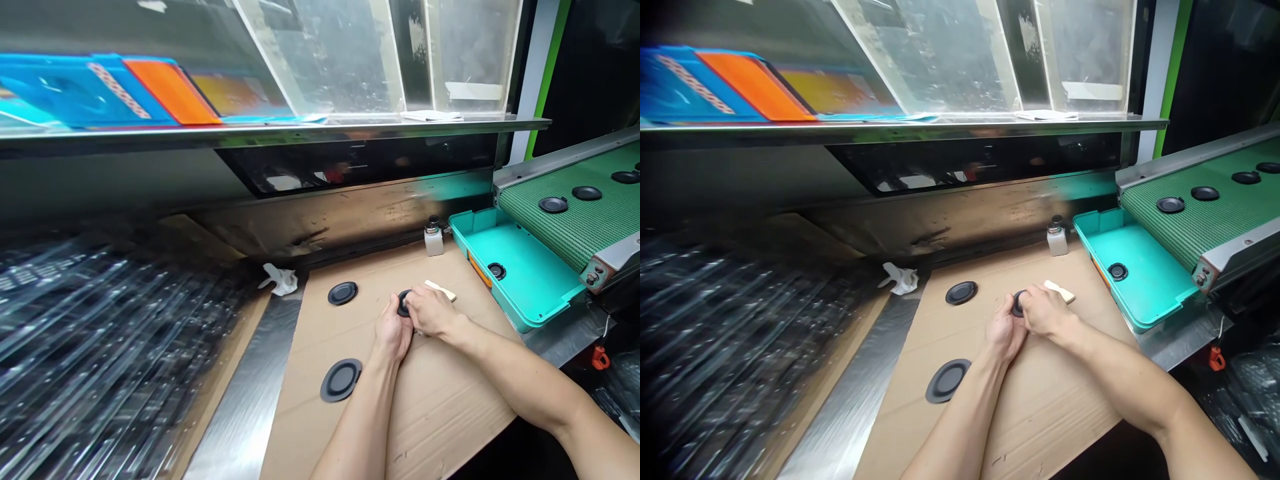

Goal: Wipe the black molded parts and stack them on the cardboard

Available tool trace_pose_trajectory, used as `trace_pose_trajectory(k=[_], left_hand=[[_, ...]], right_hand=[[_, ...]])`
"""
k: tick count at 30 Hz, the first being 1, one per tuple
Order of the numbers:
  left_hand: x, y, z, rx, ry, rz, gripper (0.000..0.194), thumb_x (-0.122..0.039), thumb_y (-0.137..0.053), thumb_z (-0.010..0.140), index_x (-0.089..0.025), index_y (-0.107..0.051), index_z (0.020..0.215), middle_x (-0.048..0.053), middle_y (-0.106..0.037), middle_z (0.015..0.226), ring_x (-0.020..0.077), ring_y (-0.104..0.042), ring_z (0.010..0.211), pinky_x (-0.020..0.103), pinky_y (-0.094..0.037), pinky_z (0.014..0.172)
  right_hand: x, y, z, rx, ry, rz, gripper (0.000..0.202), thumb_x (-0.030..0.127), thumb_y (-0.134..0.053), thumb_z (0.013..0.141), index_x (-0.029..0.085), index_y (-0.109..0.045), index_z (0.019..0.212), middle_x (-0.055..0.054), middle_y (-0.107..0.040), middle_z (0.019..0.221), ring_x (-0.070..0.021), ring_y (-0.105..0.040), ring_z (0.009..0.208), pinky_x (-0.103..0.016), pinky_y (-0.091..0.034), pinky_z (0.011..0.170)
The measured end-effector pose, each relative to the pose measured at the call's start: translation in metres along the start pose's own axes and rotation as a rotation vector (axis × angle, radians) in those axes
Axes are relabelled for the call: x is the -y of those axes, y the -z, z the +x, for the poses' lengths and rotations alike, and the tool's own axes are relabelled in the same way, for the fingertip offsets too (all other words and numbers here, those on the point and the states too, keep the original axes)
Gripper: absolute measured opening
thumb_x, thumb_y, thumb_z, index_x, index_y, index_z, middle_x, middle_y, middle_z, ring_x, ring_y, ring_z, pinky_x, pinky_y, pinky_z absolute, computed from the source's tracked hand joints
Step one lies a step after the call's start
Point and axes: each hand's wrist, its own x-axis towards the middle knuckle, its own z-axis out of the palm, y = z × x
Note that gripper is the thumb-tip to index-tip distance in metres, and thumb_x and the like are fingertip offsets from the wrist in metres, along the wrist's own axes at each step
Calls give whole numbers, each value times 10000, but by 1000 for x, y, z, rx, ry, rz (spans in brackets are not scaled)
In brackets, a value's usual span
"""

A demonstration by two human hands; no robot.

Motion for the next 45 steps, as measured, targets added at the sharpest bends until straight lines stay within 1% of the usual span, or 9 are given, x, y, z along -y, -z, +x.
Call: trace_pose_trajectory(k=[2, 6, 14, 24, 29, 32, 37, 40, 45], left_hand=[[-1, -2, -1, 2, 22, -1, 352, -289, -454, 1066, -84, -736, 1015, 129, -773, 990, 192, -737, 916, 369, -585, 977], [0, -1, 1, 2, -11, 14, 322, -263, -459, 1061, -99, -726, 988, 107, -772, 963, 172, -734, 865, 360, -596, 958], [2, 6, 2, 28, 20, 22, 303, -318, -537, 1032, -91, -736, 1056, 131, -774, 1031, 204, -745, 936, 365, -580, 983], [-4, -11, -7, -81, 9, -2, 396, -220, -399, 1084, -96, -722, 893, 99, -768, 890, 138, -726, 796, 280, -595, 900], [-15, -15, -9, -117, 43, -14, 431, -275, -341, 1092, -84, -724, 1139, 156, -783, 1021, 223, -759, 942, 406, -608, 971], [-24, -16, -10, -133, 76, -44, 486, -312, -281, 1100, -80, -688, 1229, 183, -769, 1117, 249, -759, 1005, 430, -629, 942], [-35, -18, -12, -128, 133, -90, 488, -338, -282, 1101, -52, -648, 1248, 234, -726, 1232, 284, -754, 1070, 373, -658, 804], [-37, -17, -13, -128, 135, -114, 478, -337, -282, 1102, -65, -652, 1233, 229, -717, 1261, 283, -755, 1067, 370, -660, 784], [-38, -16, -13, -127, 130, -131, 474, -343, -276, 1101, -97, -672, 1183, 206, -727, 1243, 282, -750, 1073, 388, -655, 785]], right_hand=[[-2, 3, -2, 40, 68, 26, 205, 201, -493, 1026, 173, -695, 1049, -95, -700, 1165, -217, -626, 1066, -324, -487, 920], [-3, 5, -2, -11, -35, -18, 263, 196, -440, 1047, 153, -696, 1090, -124, -695, 1161, -234, -618, 1066, -346, -492, 924], [0, 5, -2, 97, 144, 6, 231, 160, -489, 1007, 141, -716, 1045, -125, -693, 1146, -226, -627, 1038, -329, -501, 890], [-3, -4, 0, -35, -79, -71, 281, 166, -455, 1004, 121, -691, 1149, -153, -680, 1171, -271, -611, 1103, -366, -514, 910], [-11, 8, -8, 151, 15, 287, 165, 179, -613, 918, 169, -778, 927, -50, -766, 912, -172, -677, 850, -245, -476, 750], [-25, 26, -8, 102, -32, 427, 169, 196, -620, 920, 190, -789, 910, -3, -759, 819, -134, -660, 764, -221, -439, 704], [-47, 51, -10, -55, -407, -16, 262, 232, -547, 977, 123, -770, 1063, -183, -730, 1149, -290, -622, 1111, -356, -465, 908], [-47, 47, -13, -45, -324, -128, 324, 331, -572, 994, 145, -722, 1214, -206, -651, 1298, -343, -532, 1250, -436, -434, 1023], [-31, 30, -13, 103, -189, -79, 256, 344, -628, 978, 194, -715, 1167, -132, -692, 1134, -287, -586, 1117, -422, -421, 1019]])
